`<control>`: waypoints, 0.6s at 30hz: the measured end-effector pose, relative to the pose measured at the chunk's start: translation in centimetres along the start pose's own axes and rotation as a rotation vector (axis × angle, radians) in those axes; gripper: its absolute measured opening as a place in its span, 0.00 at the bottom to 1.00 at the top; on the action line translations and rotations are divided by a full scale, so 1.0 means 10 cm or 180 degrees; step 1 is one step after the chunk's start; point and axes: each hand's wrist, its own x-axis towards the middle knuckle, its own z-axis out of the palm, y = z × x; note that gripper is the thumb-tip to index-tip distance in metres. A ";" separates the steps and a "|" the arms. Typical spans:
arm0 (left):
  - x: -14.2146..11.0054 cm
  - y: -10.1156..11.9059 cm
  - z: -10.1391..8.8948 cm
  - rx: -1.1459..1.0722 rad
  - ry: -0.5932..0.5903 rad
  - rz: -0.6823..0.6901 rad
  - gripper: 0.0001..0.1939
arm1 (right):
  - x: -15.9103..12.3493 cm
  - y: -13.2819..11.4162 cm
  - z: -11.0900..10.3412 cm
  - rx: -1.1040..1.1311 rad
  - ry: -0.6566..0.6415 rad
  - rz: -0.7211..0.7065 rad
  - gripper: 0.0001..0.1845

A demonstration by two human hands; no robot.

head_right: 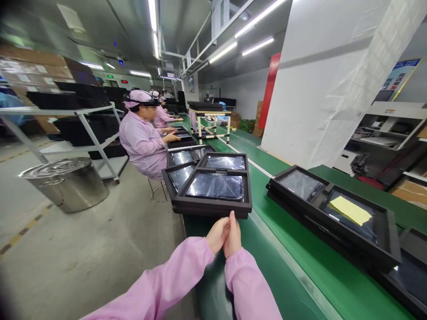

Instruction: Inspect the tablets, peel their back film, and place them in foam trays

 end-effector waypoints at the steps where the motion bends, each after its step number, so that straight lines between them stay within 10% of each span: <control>1: -0.02 -0.01 -0.11 0.0043 0.0057 0.0025 0.09 | 0.09 -0.04 0.05 0.0037 0.0102 -0.0012 0.28; 10: 0.13 0.47 -0.88 -0.0244 0.0129 0.0079 0.18 | 0.18 -0.11 0.04 0.0483 0.0555 0.0177 0.08; 18: 0.37 0.91 -0.71 -0.0388 -0.0356 -0.0134 0.30 | -0.57 -0.39 -1.27 0.0311 0.0838 0.0421 0.14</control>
